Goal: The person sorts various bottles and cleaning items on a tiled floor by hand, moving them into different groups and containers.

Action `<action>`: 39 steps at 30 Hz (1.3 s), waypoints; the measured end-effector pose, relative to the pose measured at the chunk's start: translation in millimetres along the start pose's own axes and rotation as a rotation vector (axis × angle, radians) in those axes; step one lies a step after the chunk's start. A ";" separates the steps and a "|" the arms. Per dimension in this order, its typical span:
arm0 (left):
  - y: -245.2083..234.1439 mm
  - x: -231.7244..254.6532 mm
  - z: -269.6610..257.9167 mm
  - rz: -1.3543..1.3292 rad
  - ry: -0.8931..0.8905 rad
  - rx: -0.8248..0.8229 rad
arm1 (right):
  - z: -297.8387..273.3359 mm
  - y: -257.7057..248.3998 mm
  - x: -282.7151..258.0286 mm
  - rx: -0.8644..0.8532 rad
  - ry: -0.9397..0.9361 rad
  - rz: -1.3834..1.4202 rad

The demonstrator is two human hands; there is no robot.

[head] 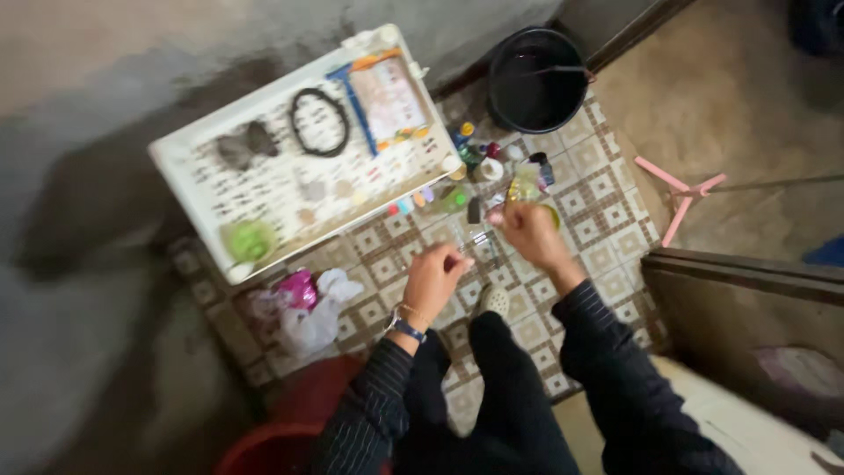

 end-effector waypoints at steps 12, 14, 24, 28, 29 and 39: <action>254.8 -398.9 66.9 0.459 -0.127 0.032 | -24.7 226.9 439.4 -0.087 0.142 -0.078; 284.6 -445.6 88.4 0.438 -0.127 0.053 | -13.4 262.6 502.5 -0.166 0.154 -0.116; 368.9 -598.6 154.0 0.420 -0.003 0.221 | 87.9 378.0 615.3 -0.261 -0.214 -0.282; 372.7 -629.1 151.5 0.324 0.076 0.384 | 112.0 406.2 607.5 -0.105 -0.506 -0.206; 368.6 -634.0 155.4 0.276 0.079 0.425 | 116.3 412.6 608.7 -0.137 -0.442 -0.216; 334.8 -632.1 129.4 0.147 -0.052 0.422 | 0.4 422.8 688.3 -0.743 0.062 -0.727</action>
Point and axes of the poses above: each hand's wrist, its own z-axis towards the middle knuckle, its own y-axis out of the palm, x = y × z, the point moved 3 cm from there along z, towards the middle knuckle, and after that the axes turned 7 degrees about x, right-handed, at the moved point
